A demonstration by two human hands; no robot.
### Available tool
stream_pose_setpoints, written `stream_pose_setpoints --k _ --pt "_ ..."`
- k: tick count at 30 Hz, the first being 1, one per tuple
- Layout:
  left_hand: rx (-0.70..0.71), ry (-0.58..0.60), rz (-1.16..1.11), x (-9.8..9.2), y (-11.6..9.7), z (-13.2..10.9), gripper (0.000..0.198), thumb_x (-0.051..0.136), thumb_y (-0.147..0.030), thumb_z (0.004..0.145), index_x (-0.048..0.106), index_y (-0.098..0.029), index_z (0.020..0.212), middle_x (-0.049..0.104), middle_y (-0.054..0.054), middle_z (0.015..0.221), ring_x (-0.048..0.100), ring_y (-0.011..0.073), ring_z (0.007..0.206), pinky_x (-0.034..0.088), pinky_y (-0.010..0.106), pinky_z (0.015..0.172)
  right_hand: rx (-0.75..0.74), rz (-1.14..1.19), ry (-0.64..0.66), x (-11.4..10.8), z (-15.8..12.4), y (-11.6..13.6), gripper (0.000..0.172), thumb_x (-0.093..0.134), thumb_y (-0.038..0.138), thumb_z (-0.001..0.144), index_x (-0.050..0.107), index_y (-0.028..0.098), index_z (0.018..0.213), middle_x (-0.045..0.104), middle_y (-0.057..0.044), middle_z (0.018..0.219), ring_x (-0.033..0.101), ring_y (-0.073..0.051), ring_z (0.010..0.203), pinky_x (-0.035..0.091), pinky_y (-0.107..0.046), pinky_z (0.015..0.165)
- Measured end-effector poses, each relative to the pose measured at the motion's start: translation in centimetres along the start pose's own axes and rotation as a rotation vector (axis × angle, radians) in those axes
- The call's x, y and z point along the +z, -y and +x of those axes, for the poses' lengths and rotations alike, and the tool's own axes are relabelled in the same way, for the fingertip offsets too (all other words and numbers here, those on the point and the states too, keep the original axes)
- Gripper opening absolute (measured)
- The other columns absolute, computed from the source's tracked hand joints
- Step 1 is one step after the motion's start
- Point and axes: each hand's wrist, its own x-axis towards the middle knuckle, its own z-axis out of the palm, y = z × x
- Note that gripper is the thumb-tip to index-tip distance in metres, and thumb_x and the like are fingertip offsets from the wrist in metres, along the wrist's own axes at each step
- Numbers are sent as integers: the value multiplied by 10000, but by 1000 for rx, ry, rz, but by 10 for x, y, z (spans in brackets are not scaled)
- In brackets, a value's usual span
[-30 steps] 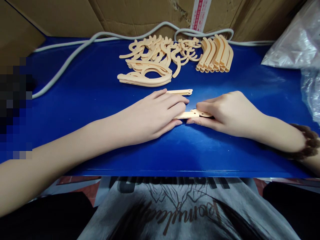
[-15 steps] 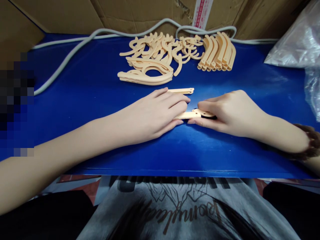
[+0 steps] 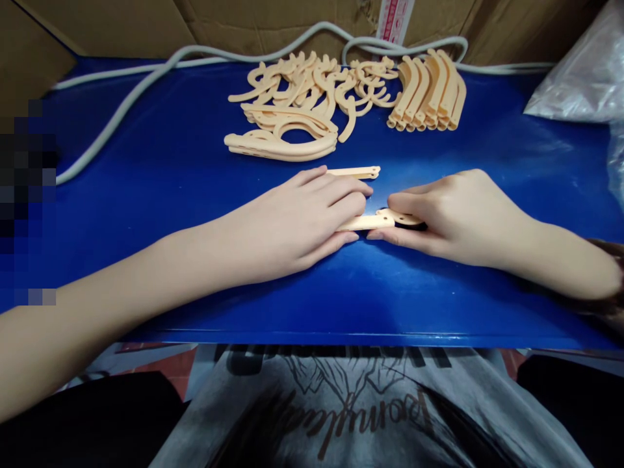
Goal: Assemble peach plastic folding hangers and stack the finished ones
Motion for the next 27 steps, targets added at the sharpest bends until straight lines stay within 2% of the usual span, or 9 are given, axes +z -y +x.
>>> stream_pose_setpoints --k 8,16,21,27 --pt "-17 19 -49 -2 -1 2 311 456 -295 1216 681 -132 1356 665 222 1658 591 401 1618 451 611 1390 -23 -10 10 0 -2 -1 864 123 866 1123 627 235 819 563 -44 634 400 -182 581 203 -365 655" --pt "-73 62 -143 -2 -2 3 321 426 -352 1230 655 -176 1371 625 192 1703 552 361 1639 353 627 1449 -7 21 2 0 -2 0 819 157 847 1138 575 243 777 524 -33 613 407 -181 578 219 -357 649" --pt "-73 46 -154 -1 -2 3 346 391 -361 1243 653 -174 1370 646 182 1673 552 360 1631 363 607 1443 -8 15 -5 1 -3 -3 702 312 778 1149 535 245 750 496 -17 621 391 -173 583 203 -347 645" --pt "-70 33 -148 0 -2 2 339 392 -358 1246 646 -175 1376 656 180 1663 567 358 1620 362 615 1442 -9 18 -6 2 -4 -4 680 327 766 1150 502 248 746 502 -13 618 395 -162 580 202 -346 648"
